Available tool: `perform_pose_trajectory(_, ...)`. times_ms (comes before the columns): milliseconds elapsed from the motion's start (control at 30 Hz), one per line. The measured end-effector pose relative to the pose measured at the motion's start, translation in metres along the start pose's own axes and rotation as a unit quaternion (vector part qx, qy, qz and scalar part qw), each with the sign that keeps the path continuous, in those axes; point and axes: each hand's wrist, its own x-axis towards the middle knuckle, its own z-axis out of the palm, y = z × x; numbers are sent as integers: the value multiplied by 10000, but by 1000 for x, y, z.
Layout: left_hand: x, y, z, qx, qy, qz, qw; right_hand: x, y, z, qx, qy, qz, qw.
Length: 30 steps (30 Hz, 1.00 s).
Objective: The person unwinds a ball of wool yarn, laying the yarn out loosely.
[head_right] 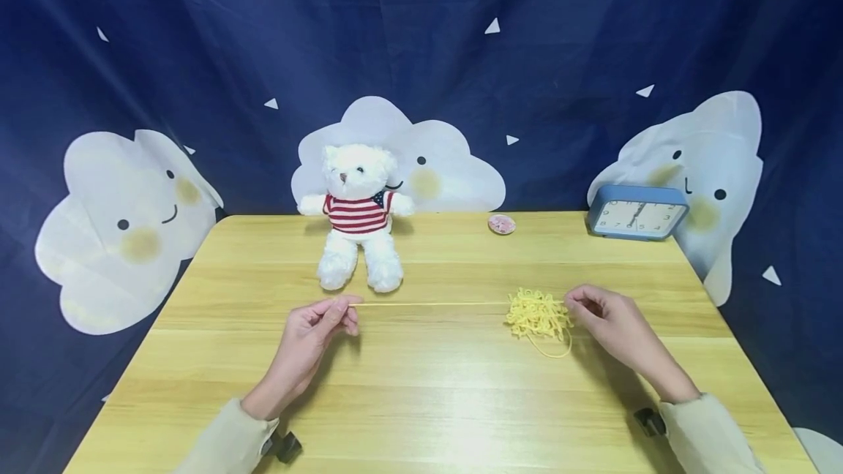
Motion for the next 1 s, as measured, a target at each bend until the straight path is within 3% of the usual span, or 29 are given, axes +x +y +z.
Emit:
perform_pose_trajectory(133, 0, 0, 4, -171, 171, -19, 9997, 2, 7, 9, 56, -155, 63, 9998)
perform_pose_trajectory(267, 2, 0, 8, -345, 260, 207, 9989, 5, 10, 18, 241, -454, 240, 9984)
perform_pose_trajectory(467, 4, 2, 14, -514, -143, 412, 9977, 3, 3, 24, 333, -659, 444, 9963)
perform_pose_trajectory(633, 5, 2, 16, -698, -426, 434, 9957, 0, -11, 29, 205, -462, 412, 9979)
perform_pose_trajectory(833, 6, 4, 17, -692, -244, 367, 9966, 3, -33, 41, -42, 223, 219, 9995)
perform_pose_trajectory(933, 6, 6, 18, -595, -153, 341, 9975, 8, -46, 52, 534, 315, 29, 9981)
perform_pose_trajectory(1000, 7, 7, 19, -588, -167, 334, 9976, 13, -56, 59, 1126, 92, -24, 9936)
